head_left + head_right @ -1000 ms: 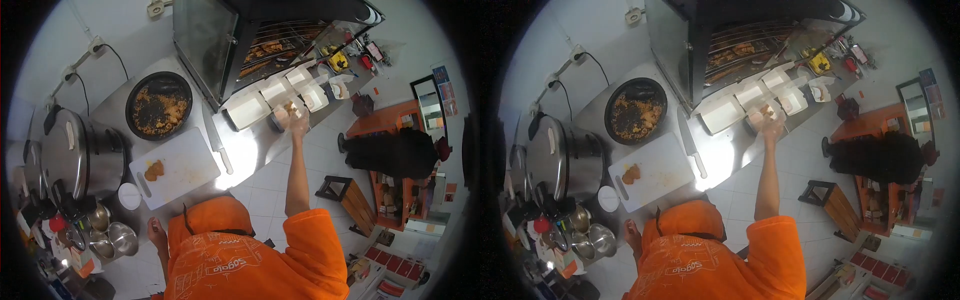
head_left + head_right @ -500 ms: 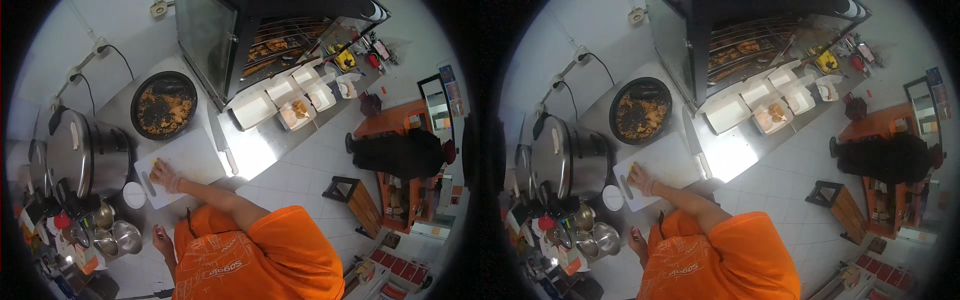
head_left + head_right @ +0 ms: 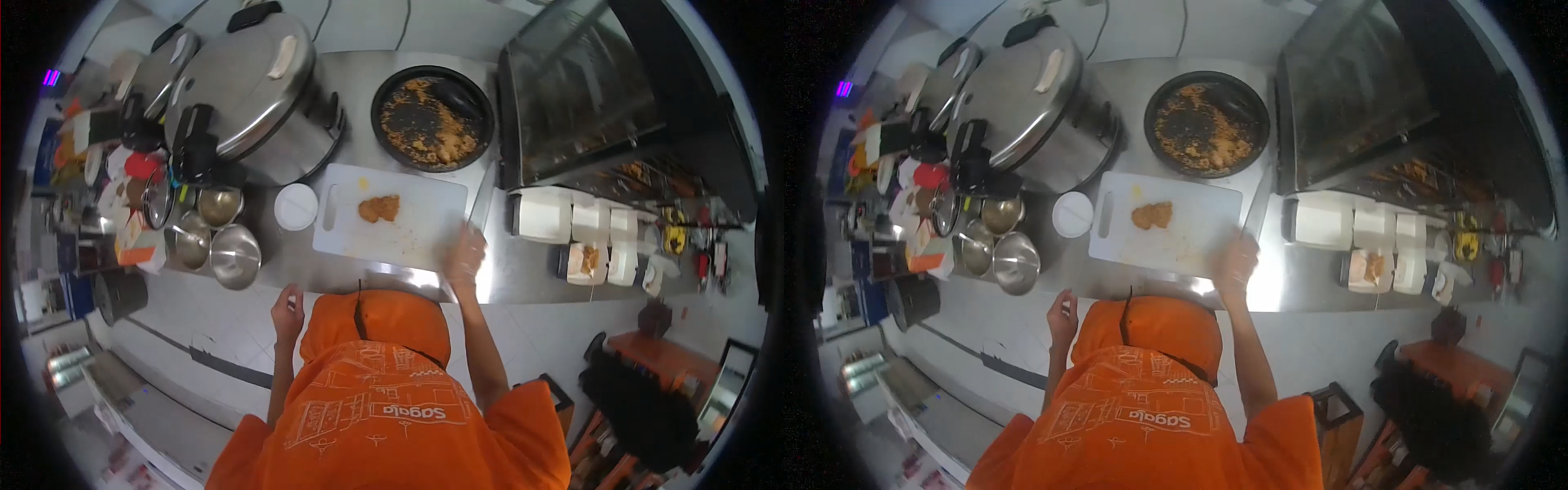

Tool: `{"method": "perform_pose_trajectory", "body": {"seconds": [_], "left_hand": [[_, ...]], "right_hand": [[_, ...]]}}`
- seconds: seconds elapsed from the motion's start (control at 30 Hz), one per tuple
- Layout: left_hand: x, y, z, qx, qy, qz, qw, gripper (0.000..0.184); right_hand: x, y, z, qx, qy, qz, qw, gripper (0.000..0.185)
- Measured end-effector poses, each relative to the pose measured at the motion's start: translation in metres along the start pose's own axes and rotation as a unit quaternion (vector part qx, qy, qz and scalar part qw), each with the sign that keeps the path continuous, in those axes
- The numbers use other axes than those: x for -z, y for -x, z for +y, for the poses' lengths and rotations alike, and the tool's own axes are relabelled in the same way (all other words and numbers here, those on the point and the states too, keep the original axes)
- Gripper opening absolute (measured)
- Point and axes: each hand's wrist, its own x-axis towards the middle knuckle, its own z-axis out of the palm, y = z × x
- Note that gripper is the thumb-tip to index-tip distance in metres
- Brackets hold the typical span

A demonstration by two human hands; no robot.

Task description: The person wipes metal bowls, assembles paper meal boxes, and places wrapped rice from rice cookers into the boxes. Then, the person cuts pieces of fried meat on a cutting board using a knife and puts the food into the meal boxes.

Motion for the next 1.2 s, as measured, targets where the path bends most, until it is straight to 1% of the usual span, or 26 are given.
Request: {"method": "perform_pose_trajectory", "body": {"seconds": [0.07, 0.1, 0.13, 0.2, 0.23, 0.27, 0.33, 0.37, 0.4, 0.43, 0.47, 0.53, 0.57, 0.6, 0.67, 0.7, 0.73, 0.77, 0.8, 0.87, 0.9, 1.0, 1.1, 1.17, 1.2], "left_hand": [[-0.015, -0.021, 0.004, -0.047, 0.024, 0.007, 0.999, 0.025], [-0.027, -0.035, 0.004, -0.081, 0.005, -0.004, 0.997, 0.025], [-0.040, -0.050, 0.008, -0.115, -0.013, -0.017, 0.993, 0.025], [-0.063, -0.080, 0.035, -0.140, 0.015, -0.054, 0.989, 0.027], [-0.068, -0.095, 0.059, -0.075, 0.023, -0.107, 0.991, 0.026], [-0.074, -0.111, 0.080, -0.010, 0.032, -0.157, 0.987, 0.026], [-0.111, -0.138, 0.075, -0.076, 0.044, -0.105, 0.991, 0.033], [-0.128, -0.146, 0.075, -0.085, 0.044, -0.094, 0.991, 0.035], [-0.143, -0.156, 0.078, -0.096, 0.045, -0.084, 0.991, 0.037], [-0.156, -0.165, 0.077, -0.110, 0.046, -0.071, 0.990, 0.040], [-0.167, -0.170, 0.075, -0.145, 0.041, -0.073, 0.986, 0.041], [-0.187, -0.170, 0.069, -0.205, 0.032, -0.072, 0.976, 0.044], [-0.176, -0.166, 0.087, -0.142, 0.101, -0.146, 0.974, 0.042], [-0.176, -0.161, 0.092, -0.130, 0.135, -0.137, 0.973, 0.042], [-0.176, -0.151, 0.094, -0.111, 0.198, -0.127, 0.966, 0.043], [-0.173, -0.151, 0.096, -0.104, 0.187, -0.108, 0.971, 0.041], [-0.171, -0.153, 0.099, -0.099, 0.176, -0.090, 0.975, 0.039], [-0.168, -0.155, 0.103, -0.093, 0.166, -0.073, 0.979, 0.038], [-0.168, -0.160, 0.108, -0.086, 0.166, -0.069, 0.980, 0.035], [-0.169, -0.176, 0.123, -0.068, 0.167, -0.058, 0.982, 0.030], [-0.168, -0.184, 0.136, -0.081, 0.196, -0.055, 0.976, 0.022], [-0.177, -0.208, 0.167, -0.055, 0.243, -0.159, 0.955, 0.019], [-0.205, -0.231, 0.173, -0.121, 0.210, -0.202, 0.949, 0.022], [-0.239, -0.236, 0.148, -0.176, 0.173, -0.191, 0.950, 0.025], [-0.240, -0.234, 0.146, -0.202, 0.153, -0.186, 0.949, 0.026]], "right_hand": [[0.004, 0.005, 0.018, -0.059, 0.040, -0.055, 0.996, 0.067], [0.001, 0.006, 0.026, -0.093, 0.061, -0.080, 0.991, 0.073], [-0.001, 0.004, 0.030, -0.106, 0.054, -0.053, 0.991, 0.073], [-0.004, -0.004, 0.036, -0.132, 0.042, 0.002, 0.990, 0.075], [-0.003, -0.007, 0.035, -0.126, 0.074, 0.056, 0.988, 0.054], [-0.003, -0.015, 0.040, -0.113, 0.040, 0.050, 0.992, 0.051], [-0.016, -0.032, 0.065, -0.085, -0.029, 0.032, 0.995, 0.046], [-0.048, -0.037, 0.107, -0.027, 0.013, 0.033, 0.999, 0.043], [-0.045, -0.028, 0.112, -0.047, -0.153, -0.015, 0.987, 0.042], [-0.039, -0.018, 0.116, -0.063, -0.314, -0.063, 0.945, 0.042], [-0.032, -0.011, 0.121, -0.076, -0.464, -0.112, 0.876, 0.041], [0.004, 0.025, 0.073, -0.155, -0.531, -0.134, 0.822, 0.030], [0.005, 0.039, 0.058, -0.152, -0.511, -0.153, 0.832, 0.027], [0.004, 0.051, 0.044, -0.151, -0.494, -0.170, 0.839, 0.024], [0.003, 0.063, 0.007, -0.107, -0.407, -0.195, 0.886, 0.022], [-0.001, 0.063, -0.009, -0.018, -0.295, -0.173, 0.940, 0.021], [-0.003, 0.061, -0.026, 0.071, -0.175, -0.147, 0.971, 0.021], [0.009, 0.061, -0.055, 0.053, -0.158, -0.169, 0.971, 0.019], [0.005, 0.058, -0.068, 0.052, -0.106, -0.179, 0.977, 0.020], [-0.021, 0.053, -0.064, 0.118, -0.073, -0.191, 0.972, 0.023], [-0.021, 0.052, -0.067, 0.108, -0.048, -0.204, 0.972, 0.023], [-0.014, 0.046, -0.086, 0.091, 0.009, -0.233, 0.968, 0.024], [-0.023, 0.046, -0.091, 0.083, 0.020, -0.241, 0.967, 0.023], [-0.043, 0.047, -0.086, 0.084, 0.008, -0.234, 0.968, 0.023], [-0.046, 0.048, -0.088, 0.089, 0.033, -0.244, 0.965, 0.026]]}}
